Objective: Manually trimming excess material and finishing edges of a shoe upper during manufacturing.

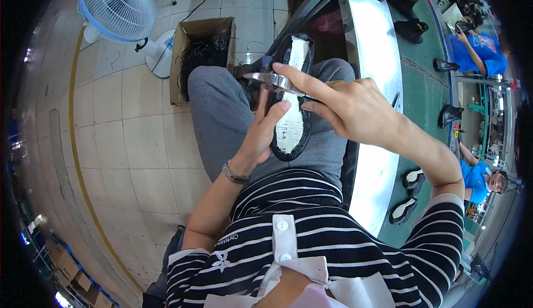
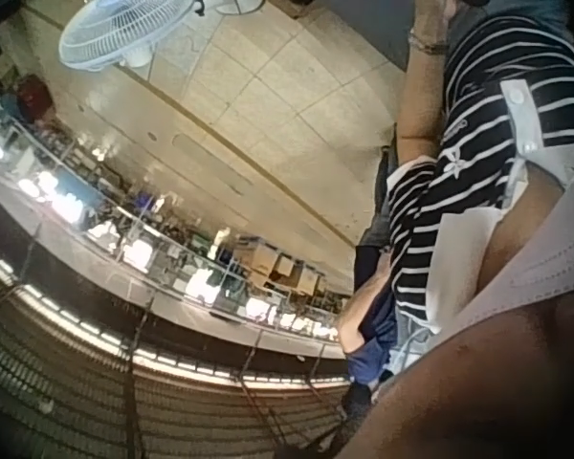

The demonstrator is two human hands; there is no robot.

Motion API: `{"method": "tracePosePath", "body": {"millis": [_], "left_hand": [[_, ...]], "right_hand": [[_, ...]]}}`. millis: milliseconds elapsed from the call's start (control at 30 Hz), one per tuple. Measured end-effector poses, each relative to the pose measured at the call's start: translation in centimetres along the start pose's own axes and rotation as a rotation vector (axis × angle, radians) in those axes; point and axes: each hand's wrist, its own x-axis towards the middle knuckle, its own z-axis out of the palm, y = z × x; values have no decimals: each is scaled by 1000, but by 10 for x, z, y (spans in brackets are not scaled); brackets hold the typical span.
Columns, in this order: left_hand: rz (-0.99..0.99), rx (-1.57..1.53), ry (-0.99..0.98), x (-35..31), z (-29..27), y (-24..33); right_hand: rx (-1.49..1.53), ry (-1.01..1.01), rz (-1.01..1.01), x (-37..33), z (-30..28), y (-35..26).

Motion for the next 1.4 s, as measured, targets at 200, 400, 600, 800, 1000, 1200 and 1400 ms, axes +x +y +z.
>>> {"method": "tracePosePath", "body": {"millis": [200,400,600,800,1000,1200,1400], "left_hand": [[-81,1,-76,0,-7,4],[-276,101,-165,-4,-28,-1],[-60,153,-175,-7,-29,-11],[-263,505,-203,-9,-23,22],[166,632,-233,-1,-17,6],[-199,438,-160,0,-18,16],[-168,464,-170,-3,-12,13]], "right_hand": [[-23,-121,-42,0,25,8],[9,162,-215,-14,14,-22],[-170,-88,-41,-16,20,-20],[-121,-152,-20,-27,45,-26],[41,212,-261,-37,45,-33],[-65,-1,-42,-19,41,-4],[228,253,-50,-13,30,6]]}}
